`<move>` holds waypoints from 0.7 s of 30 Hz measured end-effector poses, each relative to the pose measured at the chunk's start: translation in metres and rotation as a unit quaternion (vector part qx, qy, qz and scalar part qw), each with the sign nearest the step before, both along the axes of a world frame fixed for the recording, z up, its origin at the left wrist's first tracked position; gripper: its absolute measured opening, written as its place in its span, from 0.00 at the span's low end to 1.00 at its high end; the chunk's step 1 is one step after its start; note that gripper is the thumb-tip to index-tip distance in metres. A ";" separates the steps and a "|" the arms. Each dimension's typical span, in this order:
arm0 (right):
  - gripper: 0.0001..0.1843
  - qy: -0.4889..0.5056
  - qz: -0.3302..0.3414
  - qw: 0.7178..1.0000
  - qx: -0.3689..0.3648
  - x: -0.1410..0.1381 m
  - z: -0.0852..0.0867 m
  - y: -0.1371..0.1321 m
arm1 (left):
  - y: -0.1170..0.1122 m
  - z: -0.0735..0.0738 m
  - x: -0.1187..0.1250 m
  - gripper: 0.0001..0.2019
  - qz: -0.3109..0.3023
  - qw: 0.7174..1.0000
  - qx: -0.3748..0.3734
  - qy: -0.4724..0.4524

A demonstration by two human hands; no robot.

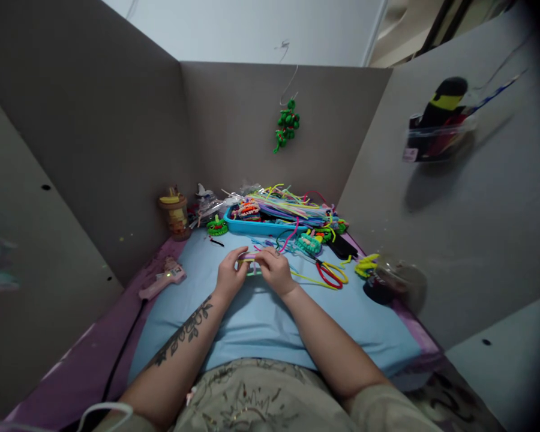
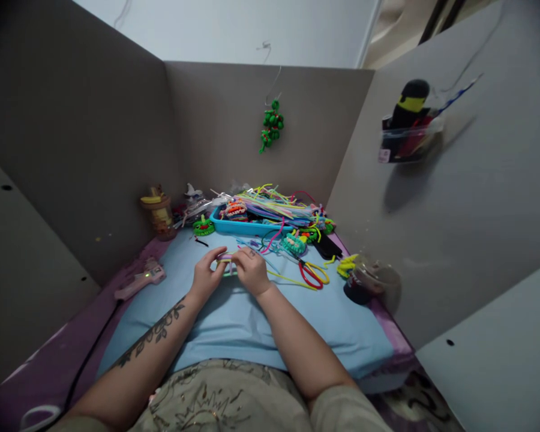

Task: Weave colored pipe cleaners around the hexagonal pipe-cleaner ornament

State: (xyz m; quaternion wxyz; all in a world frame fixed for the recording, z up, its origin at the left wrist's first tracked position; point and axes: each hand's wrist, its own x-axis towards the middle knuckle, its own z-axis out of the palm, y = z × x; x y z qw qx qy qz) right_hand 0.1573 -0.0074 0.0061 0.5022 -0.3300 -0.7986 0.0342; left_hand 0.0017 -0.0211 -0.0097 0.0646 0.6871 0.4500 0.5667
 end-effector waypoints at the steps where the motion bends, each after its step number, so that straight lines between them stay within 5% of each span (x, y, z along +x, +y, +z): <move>1: 0.10 0.008 0.008 1.000 -0.005 0.000 0.000 0.001 | 0.000 0.001 0.000 0.14 0.000 1.000 0.006 0.000; 21: 0.08 0.028 0.040 0.991 -0.127 -0.003 0.002 0.004 | 0.000 -0.001 -0.004 0.12 0.011 0.999 0.050 0.015</move>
